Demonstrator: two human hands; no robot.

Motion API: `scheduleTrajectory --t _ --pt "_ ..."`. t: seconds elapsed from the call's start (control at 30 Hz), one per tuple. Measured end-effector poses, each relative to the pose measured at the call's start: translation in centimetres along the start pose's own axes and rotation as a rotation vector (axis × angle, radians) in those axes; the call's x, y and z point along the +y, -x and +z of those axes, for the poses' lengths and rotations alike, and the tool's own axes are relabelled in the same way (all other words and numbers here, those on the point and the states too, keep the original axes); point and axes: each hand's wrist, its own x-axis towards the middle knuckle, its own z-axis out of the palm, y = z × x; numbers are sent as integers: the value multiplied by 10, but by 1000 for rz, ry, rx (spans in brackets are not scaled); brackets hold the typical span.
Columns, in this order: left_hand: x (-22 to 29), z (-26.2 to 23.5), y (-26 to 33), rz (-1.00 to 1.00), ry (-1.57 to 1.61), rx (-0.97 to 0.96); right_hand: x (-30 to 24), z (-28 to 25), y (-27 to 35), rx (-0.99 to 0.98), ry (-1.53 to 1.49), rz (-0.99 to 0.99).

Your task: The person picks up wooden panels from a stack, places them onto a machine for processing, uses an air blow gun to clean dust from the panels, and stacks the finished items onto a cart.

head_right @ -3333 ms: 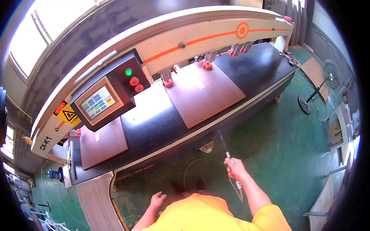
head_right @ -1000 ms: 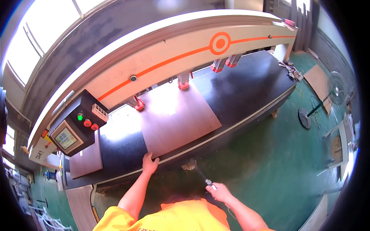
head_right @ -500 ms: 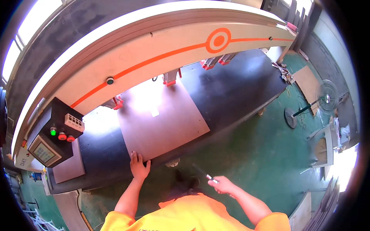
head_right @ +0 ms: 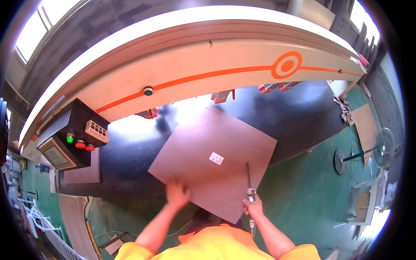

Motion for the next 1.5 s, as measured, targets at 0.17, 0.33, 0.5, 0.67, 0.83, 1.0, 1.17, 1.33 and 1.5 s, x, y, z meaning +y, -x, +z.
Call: scheduleTrajectory --t 0.17,0.33,0.5,0.67,0.83,1.0,1.17,1.33,1.5 --pt "-83 -19 -42 -158 -188 221 -19 -23 -8 -58 150 -103" --pt "-72 -34 -26 -451 -45 36 -99 -38 -31 -125 262 -228" --pt "-48 -32 -21 -237 -222 75 -149 -35 -113 -169 942 -261" --pt "25 -16 -39 -5 -357 -181 -136 -3 -130 -28 1026 -645" --pt "4 -17 -79 7 -377 -258 -146 13 -142 -48 1126 -660" --pt "11 -23 -101 -10 -372 -330 -143 19 -140 32 1103 -687" --pt "18 -27 -107 -39 -369 -363 -161 13 -149 -103 920 -612" --pt "29 -21 -113 -78 -424 -411 -155 3 -122 -58 425 -399" --pt "29 -13 -119 -26 -435 -443 -125 -2 -75 -173 223 -314"
